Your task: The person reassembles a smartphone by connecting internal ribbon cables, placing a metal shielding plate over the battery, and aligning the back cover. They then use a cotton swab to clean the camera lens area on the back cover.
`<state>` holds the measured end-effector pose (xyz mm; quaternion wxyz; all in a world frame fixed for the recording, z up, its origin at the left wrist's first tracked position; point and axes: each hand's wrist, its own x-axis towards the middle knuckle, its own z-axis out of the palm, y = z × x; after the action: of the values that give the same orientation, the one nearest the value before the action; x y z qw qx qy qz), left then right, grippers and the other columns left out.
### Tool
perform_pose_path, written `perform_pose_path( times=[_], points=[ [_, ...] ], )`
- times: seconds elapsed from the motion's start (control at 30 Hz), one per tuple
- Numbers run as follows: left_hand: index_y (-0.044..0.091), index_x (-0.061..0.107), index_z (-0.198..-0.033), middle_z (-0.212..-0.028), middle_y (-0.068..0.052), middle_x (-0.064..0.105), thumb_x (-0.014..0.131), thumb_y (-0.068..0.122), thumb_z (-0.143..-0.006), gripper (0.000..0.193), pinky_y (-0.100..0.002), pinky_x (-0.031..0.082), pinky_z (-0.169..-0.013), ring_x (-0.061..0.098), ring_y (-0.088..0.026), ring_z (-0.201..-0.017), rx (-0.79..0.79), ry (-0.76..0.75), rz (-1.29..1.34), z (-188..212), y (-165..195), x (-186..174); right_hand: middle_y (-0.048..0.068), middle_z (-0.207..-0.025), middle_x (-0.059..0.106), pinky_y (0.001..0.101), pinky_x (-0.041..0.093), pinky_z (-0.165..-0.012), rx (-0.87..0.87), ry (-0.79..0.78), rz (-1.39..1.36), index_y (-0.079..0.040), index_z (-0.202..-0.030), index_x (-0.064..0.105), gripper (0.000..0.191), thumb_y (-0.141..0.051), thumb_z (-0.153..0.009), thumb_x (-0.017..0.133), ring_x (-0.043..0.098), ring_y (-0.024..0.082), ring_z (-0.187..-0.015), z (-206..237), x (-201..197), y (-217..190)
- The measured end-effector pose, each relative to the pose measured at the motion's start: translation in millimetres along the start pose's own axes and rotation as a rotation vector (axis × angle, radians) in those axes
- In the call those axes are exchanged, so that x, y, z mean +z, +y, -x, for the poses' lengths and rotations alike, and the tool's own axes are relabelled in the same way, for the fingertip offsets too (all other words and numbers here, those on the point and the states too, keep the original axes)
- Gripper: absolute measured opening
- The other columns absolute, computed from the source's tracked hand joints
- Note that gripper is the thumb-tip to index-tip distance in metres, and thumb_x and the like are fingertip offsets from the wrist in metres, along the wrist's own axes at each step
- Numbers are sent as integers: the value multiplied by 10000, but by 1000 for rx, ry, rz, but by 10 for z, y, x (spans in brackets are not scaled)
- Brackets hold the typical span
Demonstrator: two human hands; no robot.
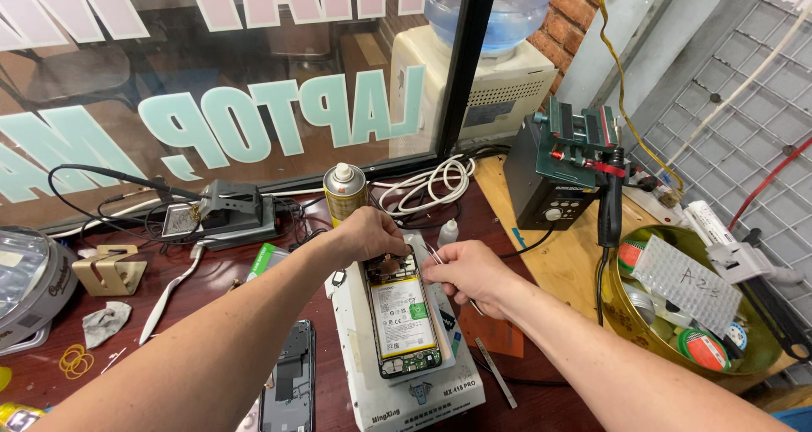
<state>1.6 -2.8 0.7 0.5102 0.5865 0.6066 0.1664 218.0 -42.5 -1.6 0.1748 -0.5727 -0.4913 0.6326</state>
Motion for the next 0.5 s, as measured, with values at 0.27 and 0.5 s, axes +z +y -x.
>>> perform_pose_path(
  times=[0.27, 0.5],
  points=[
    [-4, 714, -816, -757, -89, 739, 828, 85, -788, 147, -309, 606, -602, 725, -158, -621, -19, -55, 139, 27, 1, 0, 13, -700, 618, 217, 330, -428, 0, 27, 48, -19, -918, 738, 90, -81, -854, 753, 510, 61, -560, -14, 23, -37],
    [-4, 736, -815, -713, -96, 745, 835, 81, -775, 136, -297, 590, -592, 713, -160, -606, 23, -62, 128, 31, -6, -14, 10, -714, 647, 212, 316, -418, 83, 22, 45, -18, -863, 716, 63, -56, -828, 752, 515, 58, -557, -73, 18, -111]
  ],
)
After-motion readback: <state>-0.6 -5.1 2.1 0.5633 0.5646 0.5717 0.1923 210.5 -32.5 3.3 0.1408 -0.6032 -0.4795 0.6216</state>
